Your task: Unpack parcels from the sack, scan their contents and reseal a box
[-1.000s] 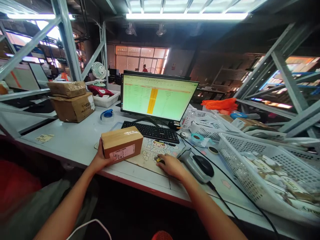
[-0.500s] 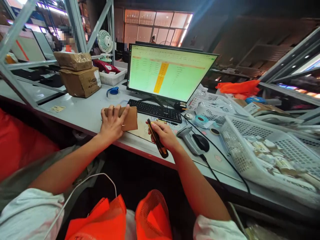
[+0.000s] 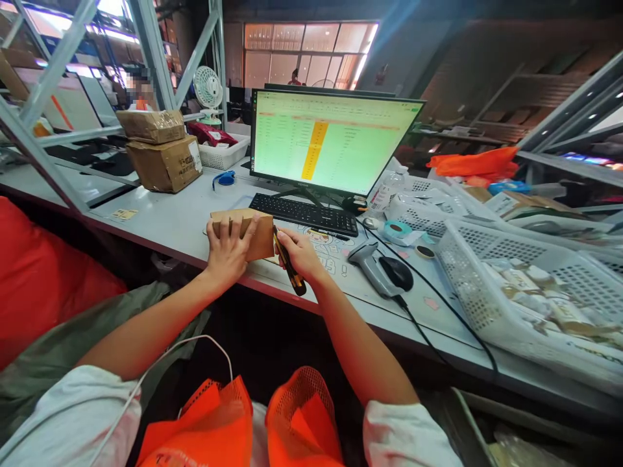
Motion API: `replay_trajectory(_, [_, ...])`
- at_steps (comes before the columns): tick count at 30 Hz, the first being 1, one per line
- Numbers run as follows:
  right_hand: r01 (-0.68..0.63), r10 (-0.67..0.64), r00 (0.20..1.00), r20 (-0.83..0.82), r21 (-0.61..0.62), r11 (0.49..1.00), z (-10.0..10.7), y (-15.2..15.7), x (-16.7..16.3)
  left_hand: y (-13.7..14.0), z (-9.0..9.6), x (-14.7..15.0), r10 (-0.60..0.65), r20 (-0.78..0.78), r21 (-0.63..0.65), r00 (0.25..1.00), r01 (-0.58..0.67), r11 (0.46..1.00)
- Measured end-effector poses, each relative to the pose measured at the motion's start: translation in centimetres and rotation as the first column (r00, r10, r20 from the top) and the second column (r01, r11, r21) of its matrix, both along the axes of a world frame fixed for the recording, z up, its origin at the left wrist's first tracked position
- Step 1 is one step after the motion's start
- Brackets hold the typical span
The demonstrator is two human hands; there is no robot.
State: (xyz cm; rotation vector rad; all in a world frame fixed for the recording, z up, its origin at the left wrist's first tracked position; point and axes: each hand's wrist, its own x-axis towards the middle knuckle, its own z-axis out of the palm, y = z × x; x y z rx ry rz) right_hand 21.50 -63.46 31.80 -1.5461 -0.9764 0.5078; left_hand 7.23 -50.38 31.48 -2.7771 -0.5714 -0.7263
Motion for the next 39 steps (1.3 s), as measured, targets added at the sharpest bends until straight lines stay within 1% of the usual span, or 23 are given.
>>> replay_trajectory(2, [0.031, -0.03, 0.999, 0.032, -0.014, 0.999, 0.0, 0.1, -0.3, -0.1, -0.1, 0.0, 0.007, -0.004, 0.001, 1.0, -0.007, 1.0])
replay_trajectory(5, [0.088, -0.084, 0.995, 0.054, -0.07, 0.994, 0.0, 0.0, -1.0, -0.4, -0.1, 0.0, 0.01, 0.007, -0.006, 1.0, -0.009, 1.0])
replay_trajectory(8, [0.136, -0.13, 0.99, 0.054, -0.134, 0.982, -0.1, -0.4, -1.8, -0.7, -0.3, 0.0, 0.007, 0.026, -0.031, 1.0, -0.006, 1.0])
replay_trajectory(11, [0.156, -0.15, 0.988, 0.043, -0.189, 0.97, -0.5, -0.8, -2.5, -1.0, -0.6, -0.1, 0.0, 0.034, -0.047, 0.999, 0.002, 0.999])
replay_trajectory(13, [0.169, -0.163, 0.986, 0.046, -0.198, 0.966, -0.9, -1.0, -2.9, -1.1, -1.0, -0.3, 0.001, 0.044, -0.04, 0.999, 0.0, 0.999])
replay_trajectory(16, [0.19, -0.182, 0.981, 0.062, -0.177, 0.966, -1.9, -1.1, -3.5, -1.0, -1.3, -0.6, 0.008, 0.049, -0.025, 0.999, -0.007, 1.0])
replay_trajectory(20, [0.136, -0.131, 0.991, 0.036, -0.204, 0.97, -3.4, -1.5, -4.0, -0.8, -1.0, -0.7, 0.034, 0.08, -0.029, 0.996, -0.032, 0.999])
replay_trajectory(22, [0.113, -0.117, 0.993, -0.007, -0.21, 0.971, -3.7, -1.9, -4.1, -0.6, -0.5, -0.6, 0.039, 0.086, -0.033, 0.995, -0.036, 0.999])
replay_trajectory(24, [0.114, -0.124, 0.991, -0.04, -0.196, 0.974, -3.3, -2.4, -4.1, -0.3, -0.1, -0.6, 0.032, 0.09, -0.039, 0.995, -0.028, 0.999])
replay_trajectory(27, [0.11, -0.121, 0.991, -0.053, -0.176, 0.978, -1.7, -3.6, -3.6, 0.6, 0.6, -1.0, 0.01, 0.127, -0.071, 0.992, -0.001, 0.997])
replay_trajectory(29, [0.095, -0.104, 0.993, -0.052, -0.163, 0.982, -0.6, -4.5, -2.8, 1.5, 0.7, -1.6, -0.002, 0.191, -0.123, 0.982, 0.026, 0.992])
replay_trajectory(31, [0.063, -0.07, 0.996, -0.046, -0.136, 0.989, 0.4, -5.5, -1.6, 2.5, 0.5, -2.3, -0.017, 0.296, -0.202, 0.955, 0.079, 0.976])
replay_trajectory(33, [0.041, -0.044, 0.999, -0.027, -0.092, 0.995, 1.2, -6.4, 0.0, 3.7, -0.2, -2.8, -0.048, 0.413, -0.3, 0.91, 0.185, 0.936])
replay_trajectory(34, [0.042, -0.042, 0.999, -0.006, -0.071, 0.997, 1.7, -6.7, 1.0, 4.3, -0.7, -2.9, -0.07, 0.466, -0.353, 0.882, 0.257, 0.9])
replay_trajectory(35, [0.054, -0.053, 0.998, 0.026, -0.053, 0.997, 2.1, -7.0, 2.1, 4.9, -1.3, -2.9, -0.093, 0.513, -0.411, 0.853, 0.339, 0.846])
replay_trajectory(36, [0.077, -0.074, 0.995, 0.062, -0.039, 0.996, 2.6, -7.2, 3.3, 5.5, -2.0, -2.8, -0.113, 0.556, -0.476, 0.823, 0.427, 0.769])
replay_trajectory(37, [0.107, -0.103, 0.99, 0.095, -0.035, 0.994, 3.1, -7.2, 4.5, 6.1, -2.8, -2.5, -0.126, 0.592, -0.544, 0.796, 0.51, 0.667])
replay_trajectory(39, [0.189, -0.18, 0.975, 0.129, -0.064, 0.98, 3.7, -6.9, 6.9, 7.3, -4.5, -1.6, -0.128, 0.636, -0.661, 0.761, 0.623, 0.418])
